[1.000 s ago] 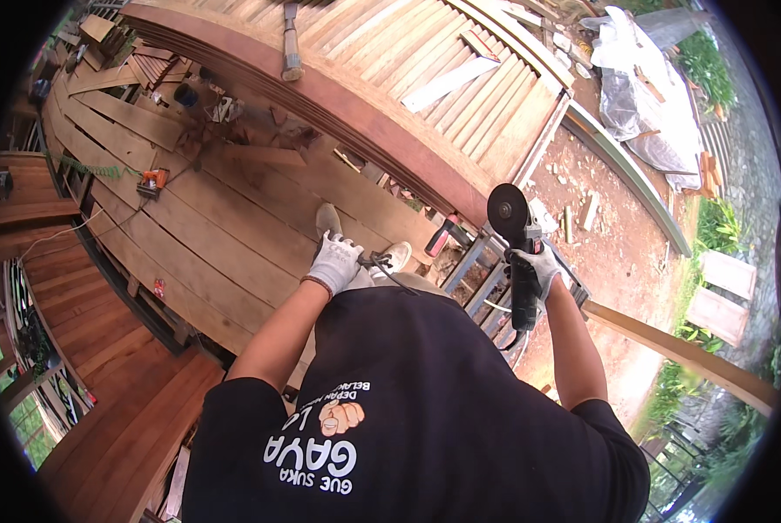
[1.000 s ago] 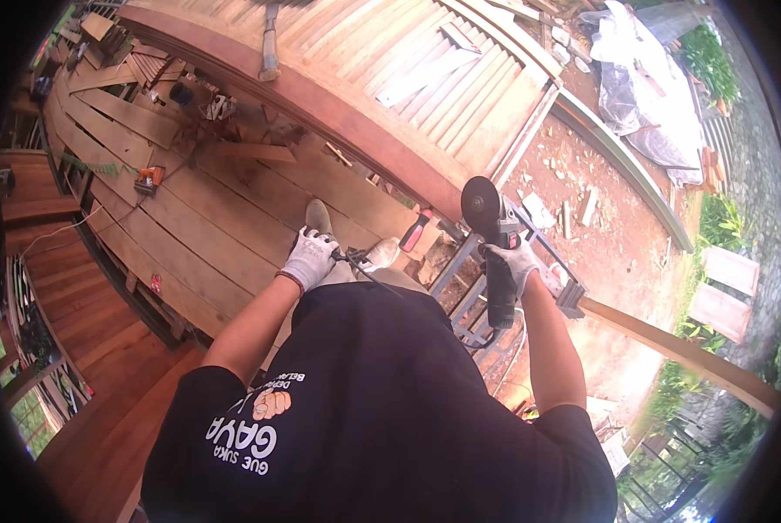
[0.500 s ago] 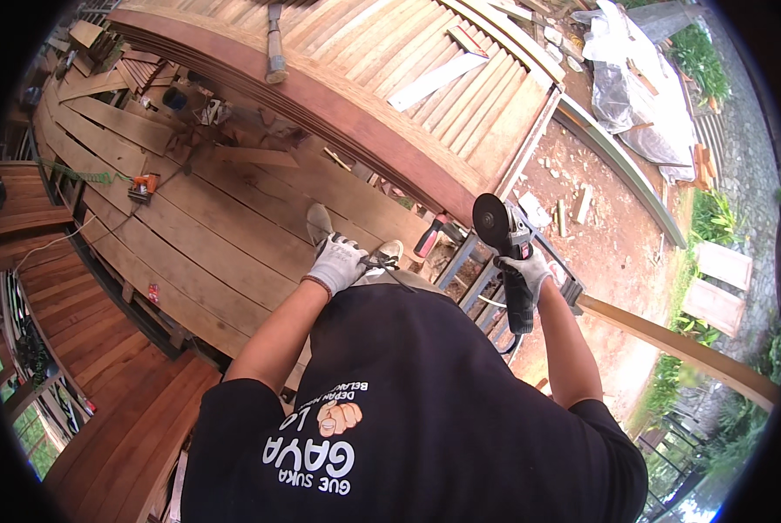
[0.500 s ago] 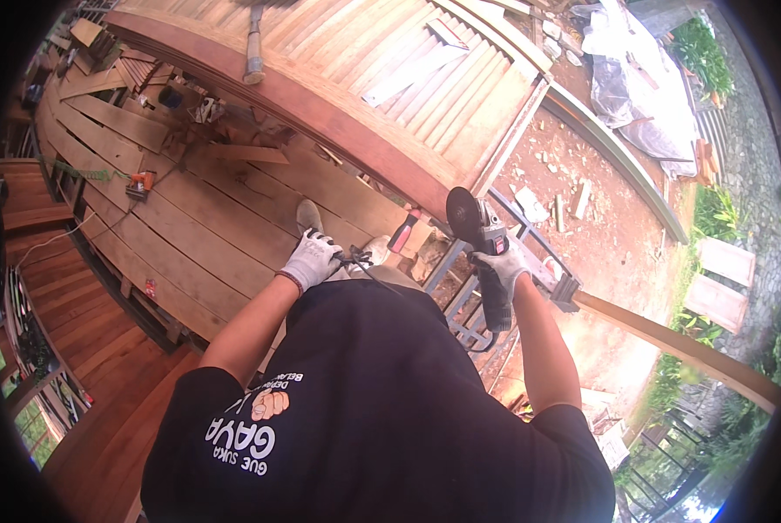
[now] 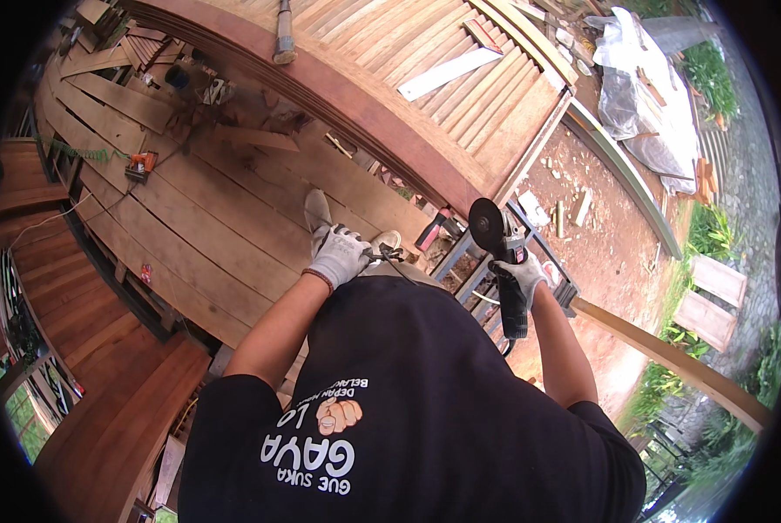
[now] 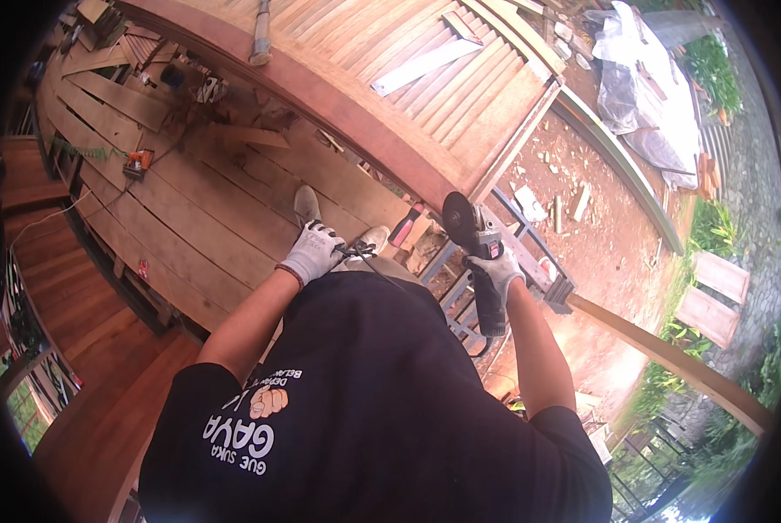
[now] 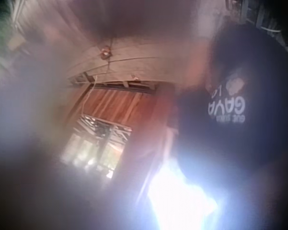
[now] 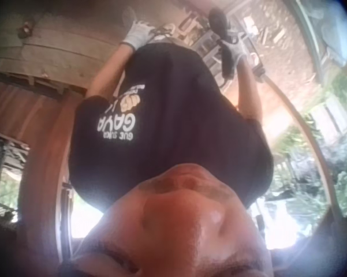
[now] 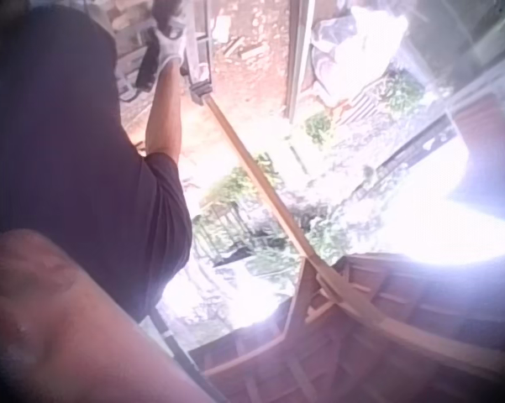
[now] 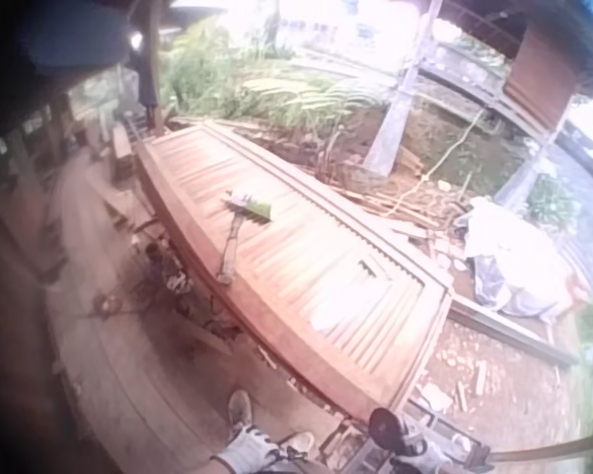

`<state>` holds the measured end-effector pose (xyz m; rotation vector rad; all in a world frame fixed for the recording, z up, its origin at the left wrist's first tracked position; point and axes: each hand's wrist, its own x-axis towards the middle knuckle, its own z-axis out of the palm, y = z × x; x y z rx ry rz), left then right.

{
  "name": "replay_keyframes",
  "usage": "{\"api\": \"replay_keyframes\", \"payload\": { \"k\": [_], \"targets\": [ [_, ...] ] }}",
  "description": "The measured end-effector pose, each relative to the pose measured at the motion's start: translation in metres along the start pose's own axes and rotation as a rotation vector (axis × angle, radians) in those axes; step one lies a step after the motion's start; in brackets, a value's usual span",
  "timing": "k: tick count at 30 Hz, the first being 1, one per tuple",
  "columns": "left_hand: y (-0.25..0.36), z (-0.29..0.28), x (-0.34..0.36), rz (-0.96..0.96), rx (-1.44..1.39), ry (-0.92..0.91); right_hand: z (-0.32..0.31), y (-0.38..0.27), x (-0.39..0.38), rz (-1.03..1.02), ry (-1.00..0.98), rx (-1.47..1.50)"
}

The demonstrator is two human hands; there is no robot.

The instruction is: The person marks a wooden plank with a square and pencil, then uses an angle grinder to smooth the plank's edge. They later use a hand saw to cut the plank along a marked line.

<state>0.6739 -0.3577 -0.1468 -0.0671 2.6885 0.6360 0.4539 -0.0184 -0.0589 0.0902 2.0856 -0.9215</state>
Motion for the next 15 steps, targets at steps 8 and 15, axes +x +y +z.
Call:
{"api": "replay_keyframes", "payload": {
  "k": [8, 15],
  "targets": [
    [0.005, 0.008, -0.012, -0.013, -0.019, -0.005, -0.003, 0.017, 0.000, -0.012, -0.023, -0.076],
    [0.005, 0.005, -0.010, -0.013, 0.002, -0.056, -0.006, 0.024, 0.003, 0.025, -0.004, -0.087]
  ]
}}
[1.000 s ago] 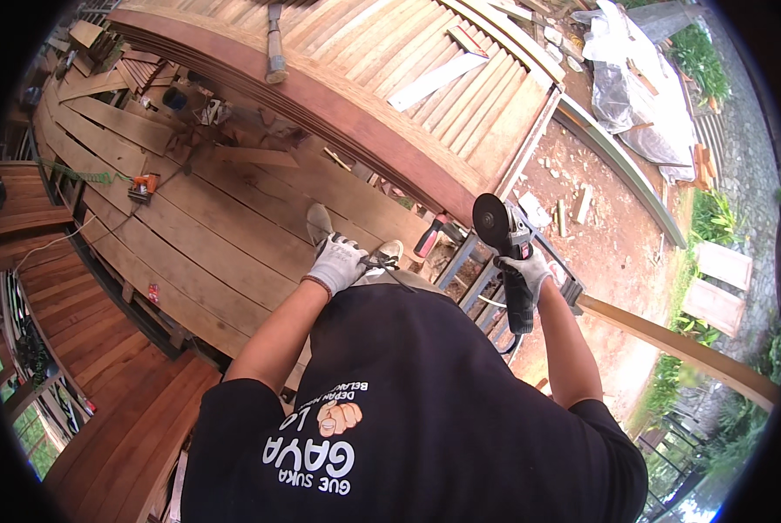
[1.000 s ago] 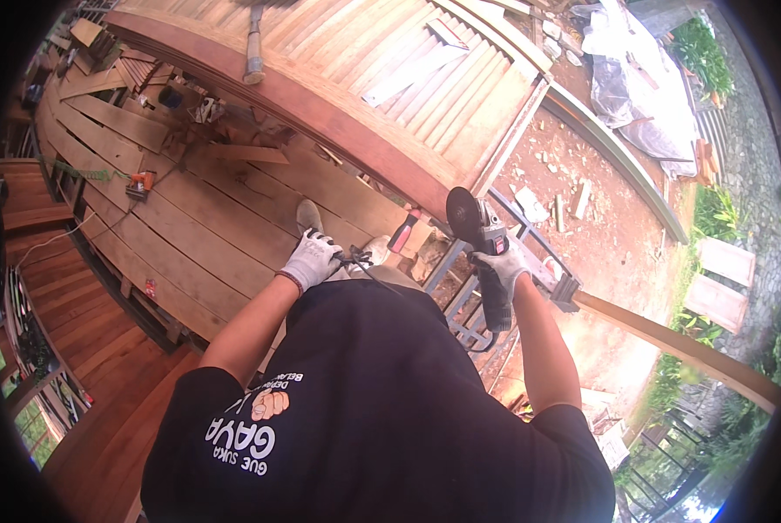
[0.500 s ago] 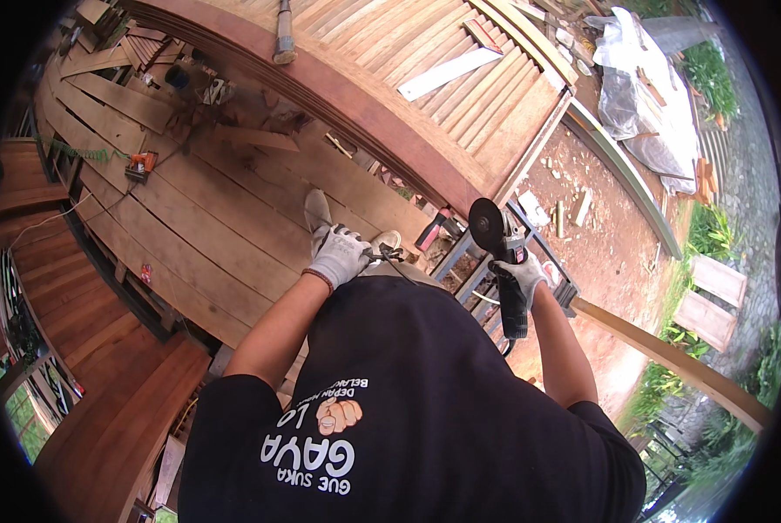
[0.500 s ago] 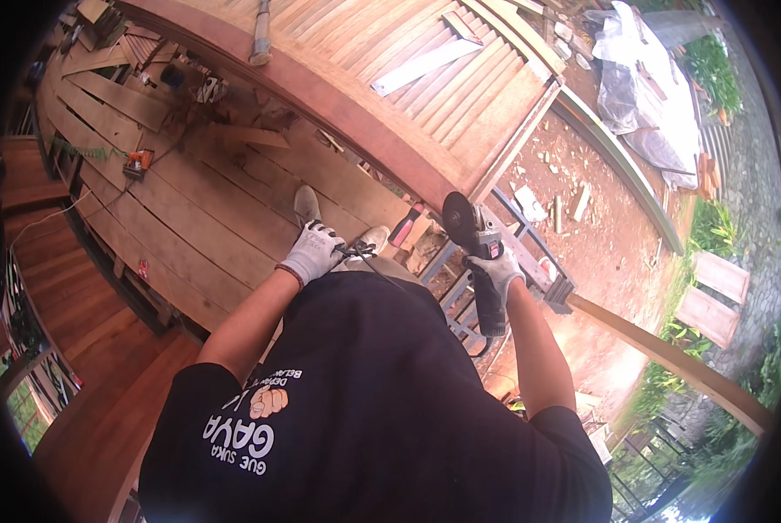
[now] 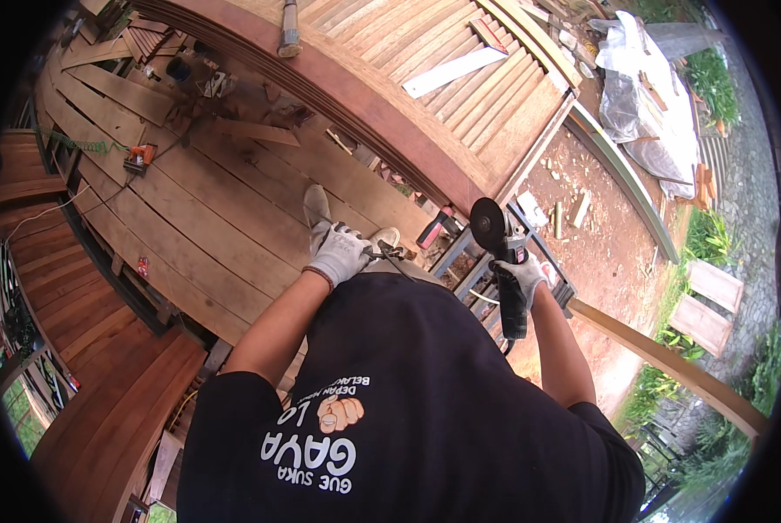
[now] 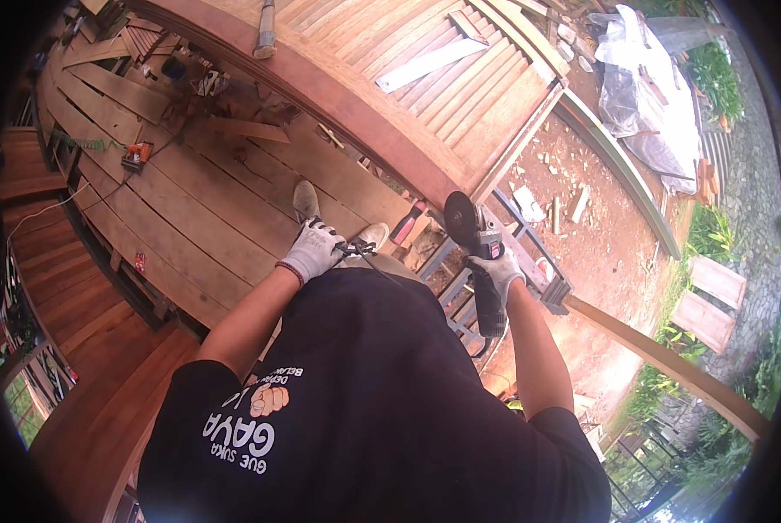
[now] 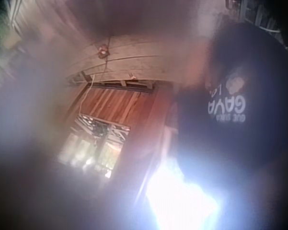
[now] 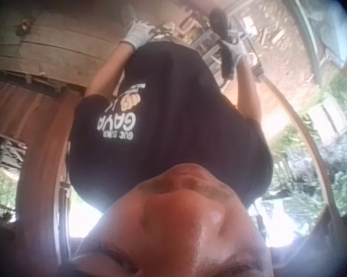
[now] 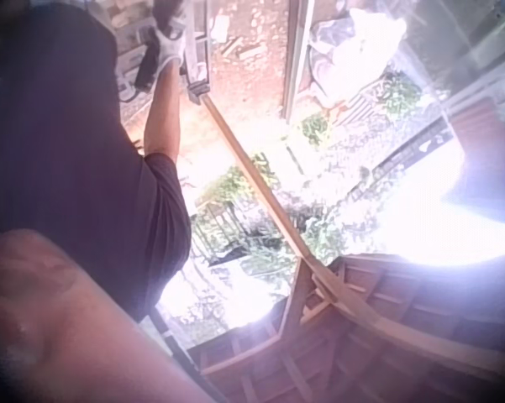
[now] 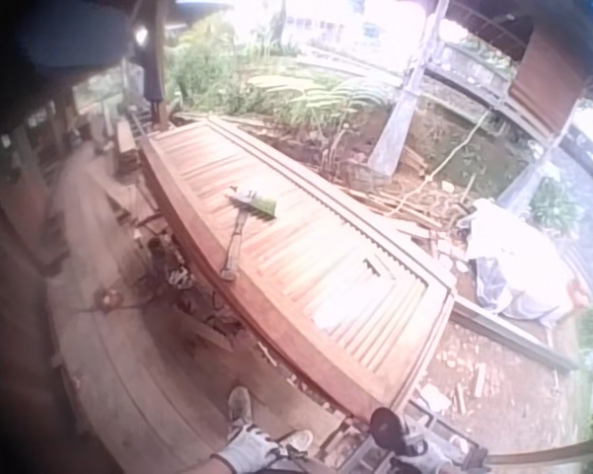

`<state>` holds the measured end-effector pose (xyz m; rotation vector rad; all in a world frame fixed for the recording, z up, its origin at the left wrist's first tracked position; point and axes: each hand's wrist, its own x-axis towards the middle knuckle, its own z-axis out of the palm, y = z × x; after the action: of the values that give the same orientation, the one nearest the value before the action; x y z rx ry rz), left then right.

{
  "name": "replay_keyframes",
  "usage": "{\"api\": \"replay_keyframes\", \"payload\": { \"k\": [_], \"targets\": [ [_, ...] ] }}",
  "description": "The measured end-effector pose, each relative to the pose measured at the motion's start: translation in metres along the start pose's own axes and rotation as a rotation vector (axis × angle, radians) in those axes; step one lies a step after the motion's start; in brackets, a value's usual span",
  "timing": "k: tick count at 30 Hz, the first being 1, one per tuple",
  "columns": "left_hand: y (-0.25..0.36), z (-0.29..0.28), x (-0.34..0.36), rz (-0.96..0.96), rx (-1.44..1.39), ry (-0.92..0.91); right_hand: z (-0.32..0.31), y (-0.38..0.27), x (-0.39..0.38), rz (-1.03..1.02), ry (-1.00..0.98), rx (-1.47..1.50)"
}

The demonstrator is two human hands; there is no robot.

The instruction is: The person marks a wooden plank with a square and pencil, then uses an angle grinder to smooth the plank's edge. They later use a hand saw to cut the plank along a marked line.

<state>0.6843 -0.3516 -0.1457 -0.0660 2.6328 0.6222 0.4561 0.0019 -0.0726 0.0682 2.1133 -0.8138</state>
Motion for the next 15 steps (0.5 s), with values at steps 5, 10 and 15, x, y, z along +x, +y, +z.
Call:
{"api": "replay_keyframes", "payload": {
  "k": [5, 10, 15],
  "targets": [
    [0.0004, 0.0019, -0.0006, -0.006, -0.006, 0.007, -0.0003, -0.0023, -0.0022, 0.029, -0.016, 0.013],
    [-0.0040, 0.0013, 0.0075, -0.003, 0.004, 0.010, 0.0005, -0.0004, 0.0065, 0.002, -0.004, 0.027],
    [-0.0043, -0.0011, 0.0075, -0.009, -0.004, -0.013, 0.0022, -0.0076, 0.0062, 0.013, -0.011, 0.014]
  ]
}}
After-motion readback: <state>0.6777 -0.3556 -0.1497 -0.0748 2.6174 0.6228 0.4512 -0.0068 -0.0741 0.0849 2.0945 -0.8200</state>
